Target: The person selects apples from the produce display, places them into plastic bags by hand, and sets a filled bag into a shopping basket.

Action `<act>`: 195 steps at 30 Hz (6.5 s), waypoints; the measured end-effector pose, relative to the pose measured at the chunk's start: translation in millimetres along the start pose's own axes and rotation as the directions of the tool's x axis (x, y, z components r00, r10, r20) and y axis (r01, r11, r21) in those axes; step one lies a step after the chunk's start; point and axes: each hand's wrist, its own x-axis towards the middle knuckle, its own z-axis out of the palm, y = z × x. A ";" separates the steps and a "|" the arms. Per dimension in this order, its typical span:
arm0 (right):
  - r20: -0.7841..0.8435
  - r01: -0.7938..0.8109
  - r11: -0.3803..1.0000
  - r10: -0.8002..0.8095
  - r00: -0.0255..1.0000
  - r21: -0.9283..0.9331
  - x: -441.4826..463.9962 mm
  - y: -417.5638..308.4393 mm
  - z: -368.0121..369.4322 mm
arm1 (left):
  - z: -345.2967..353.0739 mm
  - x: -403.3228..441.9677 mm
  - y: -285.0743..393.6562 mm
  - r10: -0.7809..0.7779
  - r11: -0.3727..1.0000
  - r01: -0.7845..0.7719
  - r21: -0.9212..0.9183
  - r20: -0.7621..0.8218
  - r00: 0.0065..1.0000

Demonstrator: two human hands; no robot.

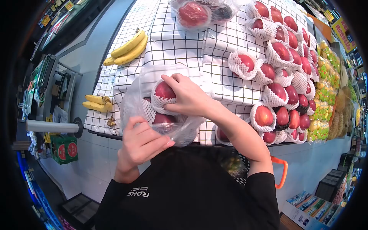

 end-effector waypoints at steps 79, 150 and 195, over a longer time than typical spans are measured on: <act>-0.518 -0.321 0.819 0.034 0.855 -0.476 -64.1 96.6 -77.7 | 26.8 5.8 -56.3 -0.776 0.620 0.780 0.090 -0.079 0.626; -0.251 0.242 0.079 0.455 0.854 0.967 -139.7 1.5 -19.5 | 142.7 98.0 32.8 -0.471 0.778 0.188 -0.599 -0.359 0.806; -0.182 0.057 0.751 0.084 0.980 0.657 -3.1 -21.2 -34.7 | -21.3 25.1 -35.1 0.001 0.998 -0.017 0.058 0.259 0.966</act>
